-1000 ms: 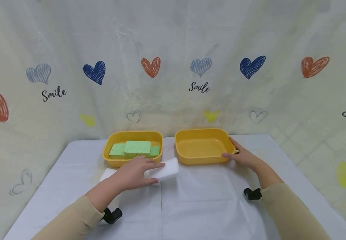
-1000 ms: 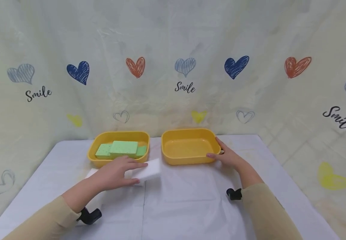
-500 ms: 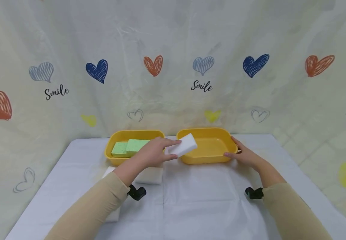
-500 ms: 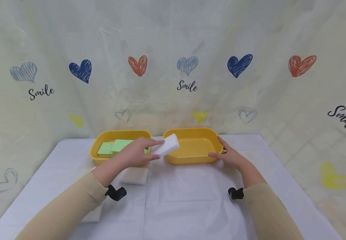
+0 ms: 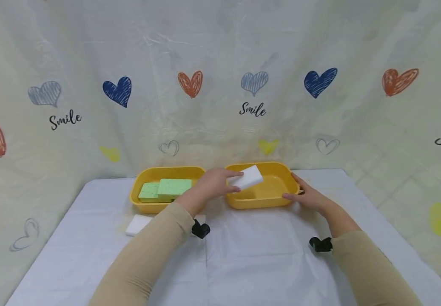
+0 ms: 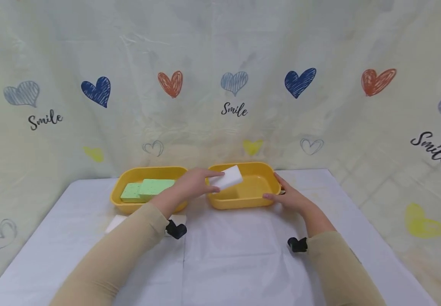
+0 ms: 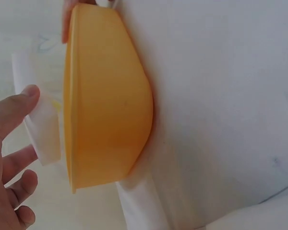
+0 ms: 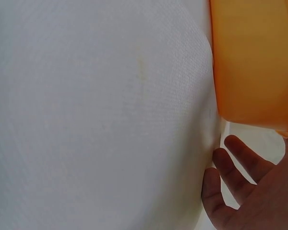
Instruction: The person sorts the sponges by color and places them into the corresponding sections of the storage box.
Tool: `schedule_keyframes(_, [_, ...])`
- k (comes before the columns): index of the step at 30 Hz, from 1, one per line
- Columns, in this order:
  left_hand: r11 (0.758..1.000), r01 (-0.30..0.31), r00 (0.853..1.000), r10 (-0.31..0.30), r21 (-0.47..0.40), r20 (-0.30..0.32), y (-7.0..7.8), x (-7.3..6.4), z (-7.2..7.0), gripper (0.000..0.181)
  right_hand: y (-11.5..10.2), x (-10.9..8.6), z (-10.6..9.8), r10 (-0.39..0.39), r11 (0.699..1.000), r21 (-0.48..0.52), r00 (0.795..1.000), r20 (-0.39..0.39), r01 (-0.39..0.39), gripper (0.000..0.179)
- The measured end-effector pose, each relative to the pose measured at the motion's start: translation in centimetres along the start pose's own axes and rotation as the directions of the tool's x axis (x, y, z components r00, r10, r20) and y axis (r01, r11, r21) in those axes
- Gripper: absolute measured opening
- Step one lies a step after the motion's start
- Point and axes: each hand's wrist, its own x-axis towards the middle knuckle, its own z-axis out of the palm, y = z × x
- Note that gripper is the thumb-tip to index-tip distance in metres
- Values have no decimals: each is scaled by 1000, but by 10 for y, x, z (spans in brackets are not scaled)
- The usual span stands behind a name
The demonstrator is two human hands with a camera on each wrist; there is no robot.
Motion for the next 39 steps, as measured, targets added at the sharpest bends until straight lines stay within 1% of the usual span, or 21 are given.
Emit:
schedule_keyframes(3, [999, 21, 1000, -21, 30, 18, 0, 12, 4, 60, 1, 1, 0, -1, 1000, 1, 1000, 1, 1, 112])
schedule_keyframes(7, [996, 73, 996, -76, 57, 56, -2, 23, 9, 59, 2, 2, 0, 1, 1000, 3, 1000, 3, -1, 111])
schedule_keyframes(9, [993, 104, 991, -108, 52, 80, -3, 27, 12, 57, 2, 2, 0, -1, 1000, 4, 1000, 7, 1, 111])
schedule_keyframes(12, [989, 139, 983, -144, 52, 111, -3, 27, 14, 55, 2, 2, 1, -10, 1000, 5, 1000, 10, 10, 110])
schedule_keyframes(14, [988, 144, 982, -150, 59, 119, -3, 26, 15, 53, 1, 2, 1, -16, 1000, 8, 1000, 11, 16, 110])
schedule_keyframes(17, [988, 130, 983, -140, 89, 118, -3, 27, 16, 51, 1, 0, 0, -22, 1000, 5, 1000, 10, 22, 109])
schedule_keyframes(19, [987, 131, 983, -141, 92, 117, -2, 27, 16, 50, 1, -1, -1, -24, 1000, 3, 1000, 11, 24, 109])
schedule_keyframes(22, [986, 140, 981, -150, 89, 126, 0, 28, 16, 49, 0, -1, -2, -22, 1000, 6, 1000, 7, 22, 110])
schedule_keyframes(25, [984, 164, 974, -173, 71, 145, 0, 31, 18, 48, 0, -1, -1, -24, 1000, 11, 1000, 5, 24, 110])
schedule_keyframes(29, [981, 177, 970, -188, 83, 153, -1, 33, 18, 50, -1, -1, 1, -32, 999, 18, 999, 9, 32, 109])
schedule_keyframes(35, [979, 143, 977, -163, 145, 135, -5, 36, 20, 56, -1, -2, 0, -30, 999, 25, 1000, 7, 30, 109])
schedule_keyframes(39, [979, 115, 986, -133, 166, 101, -6, 37, 17, 60, 0, -2, -1, -24, 999, 27, 1000, 8, 24, 108])
